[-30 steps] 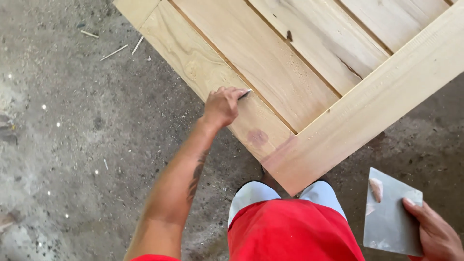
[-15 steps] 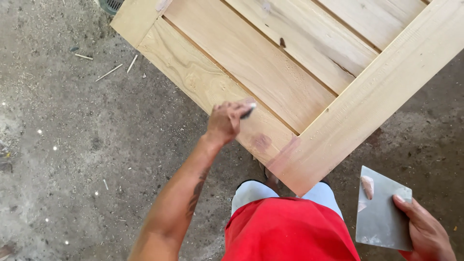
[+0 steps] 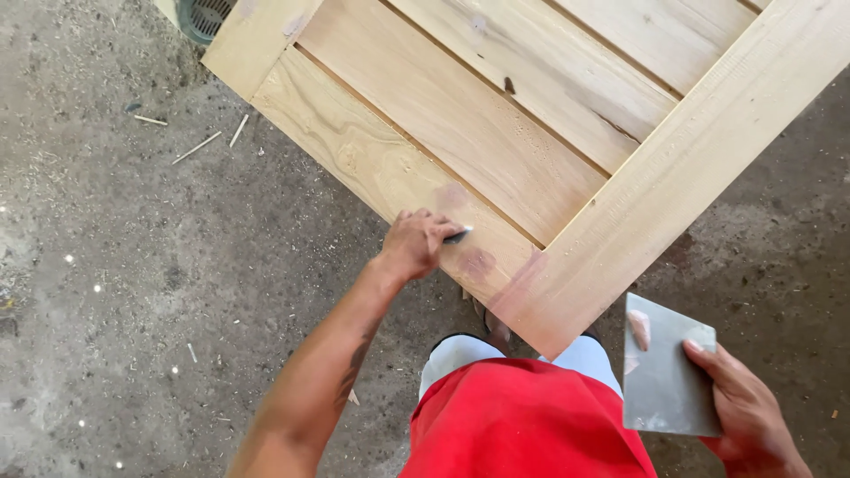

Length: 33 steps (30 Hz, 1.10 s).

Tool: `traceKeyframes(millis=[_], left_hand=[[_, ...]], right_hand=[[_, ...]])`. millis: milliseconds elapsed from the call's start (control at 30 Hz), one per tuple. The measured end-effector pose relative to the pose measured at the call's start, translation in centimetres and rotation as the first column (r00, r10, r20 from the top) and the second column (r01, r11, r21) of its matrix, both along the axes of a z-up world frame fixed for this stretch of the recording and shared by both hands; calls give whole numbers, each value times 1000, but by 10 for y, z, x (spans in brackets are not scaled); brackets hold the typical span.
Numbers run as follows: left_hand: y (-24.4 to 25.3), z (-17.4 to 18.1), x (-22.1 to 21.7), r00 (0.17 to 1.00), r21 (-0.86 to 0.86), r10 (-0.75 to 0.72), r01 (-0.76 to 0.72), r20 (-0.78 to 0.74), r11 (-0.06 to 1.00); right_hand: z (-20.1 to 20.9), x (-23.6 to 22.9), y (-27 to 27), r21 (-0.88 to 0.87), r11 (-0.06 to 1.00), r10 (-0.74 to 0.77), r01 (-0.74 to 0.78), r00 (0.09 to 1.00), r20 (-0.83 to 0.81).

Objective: Apply wood filler paste to cracks and joints of a wooden door using a putty knife.

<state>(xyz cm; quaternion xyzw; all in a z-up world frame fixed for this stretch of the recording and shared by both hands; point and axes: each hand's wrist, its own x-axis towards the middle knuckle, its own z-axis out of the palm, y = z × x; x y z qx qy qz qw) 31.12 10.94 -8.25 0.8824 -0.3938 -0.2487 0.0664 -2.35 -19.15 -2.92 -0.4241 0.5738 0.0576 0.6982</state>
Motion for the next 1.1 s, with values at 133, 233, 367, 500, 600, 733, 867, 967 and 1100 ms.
traceKeyframes(millis=[133,233,367,500,600,733,867,967,1100], left_hand=[[0,34,-51,992,-383,96,-119,-78,916],[-18,95,-110,996,-732,84,-70,-18,678],[-34,123,-156,964,-776,62,170,260,608],[-36,120,-166,947,-814,138,169,291,556],[-24,115,-163,928,-781,135,207,348,589],[-6,133,-145,904,-662,80,244,419,709],[-7,176,-124,900,-538,-89,332,428,775],[-25,197,-124,878,-472,-229,427,420,771],[-40,201,-126,865,-367,-377,486,332,793]], right_hand=[[-4,26,12,82,997,4,-8,998,58],[-18,35,20,200,980,-7,-17,993,118],[-14,55,33,363,930,-82,-64,924,373],[19,77,42,388,914,-98,-114,869,486],[31,87,37,401,909,-86,-109,895,438],[31,93,11,398,893,7,-212,889,457],[48,111,-13,330,892,158,-309,897,413],[52,115,-22,281,875,288,-395,889,356],[57,115,-20,236,806,422,-543,806,414]])
